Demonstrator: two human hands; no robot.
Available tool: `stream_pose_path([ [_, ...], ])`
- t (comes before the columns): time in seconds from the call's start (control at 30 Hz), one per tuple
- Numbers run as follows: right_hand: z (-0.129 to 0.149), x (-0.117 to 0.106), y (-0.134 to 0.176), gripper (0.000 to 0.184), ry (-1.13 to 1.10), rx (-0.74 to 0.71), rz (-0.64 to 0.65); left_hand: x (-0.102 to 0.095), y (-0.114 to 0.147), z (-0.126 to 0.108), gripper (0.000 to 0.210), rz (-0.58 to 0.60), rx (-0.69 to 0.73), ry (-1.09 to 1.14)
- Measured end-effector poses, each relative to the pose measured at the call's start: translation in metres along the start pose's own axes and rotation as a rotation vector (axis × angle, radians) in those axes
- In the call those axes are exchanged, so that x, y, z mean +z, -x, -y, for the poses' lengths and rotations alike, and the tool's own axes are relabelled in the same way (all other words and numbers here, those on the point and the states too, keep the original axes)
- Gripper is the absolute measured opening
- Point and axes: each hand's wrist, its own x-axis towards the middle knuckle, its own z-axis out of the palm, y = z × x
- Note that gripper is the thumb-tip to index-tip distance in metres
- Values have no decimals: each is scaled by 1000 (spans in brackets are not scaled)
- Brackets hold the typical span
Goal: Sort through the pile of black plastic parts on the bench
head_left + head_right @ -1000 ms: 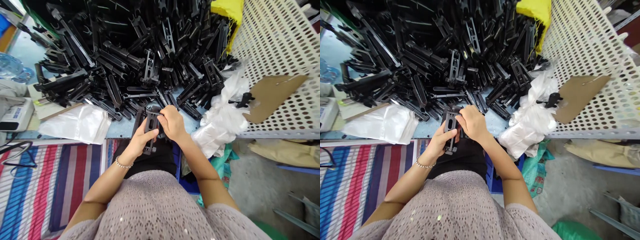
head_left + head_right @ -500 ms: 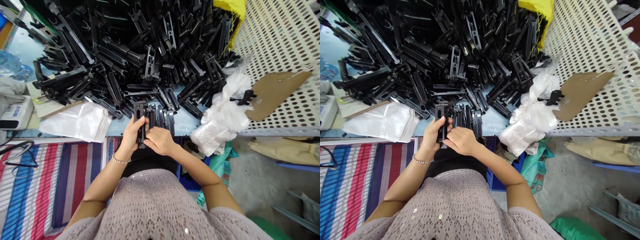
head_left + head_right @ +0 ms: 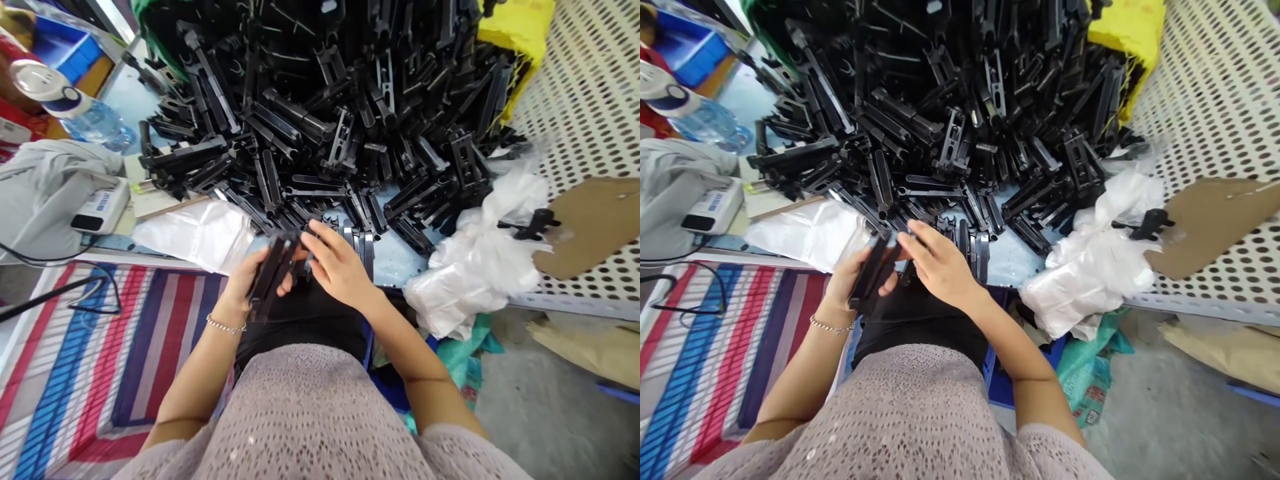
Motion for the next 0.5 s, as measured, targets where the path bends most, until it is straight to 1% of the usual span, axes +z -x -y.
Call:
stream_pose_path([
  [0.03,1,-1,-10,49,47,-120,81,-1,6,0,69,87,-138,-40],
  [0.07,1,-2,-17,47,85,-226,159,-2,12,-1,74,157,-248,-69],
  [0.1,-1,-3,-23,42,102,-308,225,-4,17,-2,77,216,-330,-85],
  [0.13,-4,-3,-26,36,103,-362,268,-7,22,-3,79,252,-375,-90],
  [0.17,-8,-2,-27,30,93,-385,286,-11,26,-4,81,249,-367,-100],
  [0.2,-12,-1,-26,27,73,-371,293,-16,29,-6,82,189,-300,-150],
  [0.23,-15,0,-24,25,47,-317,301,-23,32,-6,82,60,-176,-267],
  [0.27,-18,2,-20,26,17,-227,314,-31,33,-6,78,-136,1,-461],
  [0.33,-22,8,-12,36,-93,30,313,-52,33,-5,70,-596,387,-1017],
  [0.37,-22,13,-8,43,-188,179,290,-64,31,-4,67,-769,519,-1304],
  [0.4,-21,19,-4,50,-318,336,262,-75,29,-2,63,-870,584,-1547],
  [0.43,-19,26,-2,56,-478,495,231,-86,26,-1,58,-907,601,-1713],
  [0.47,-16,34,0,61,-651,647,202,-96,23,-1,53,-910,583,-1792],
  [0.5,-12,41,1,65,-812,782,179,-105,20,-2,46,-903,561,-1802],
])
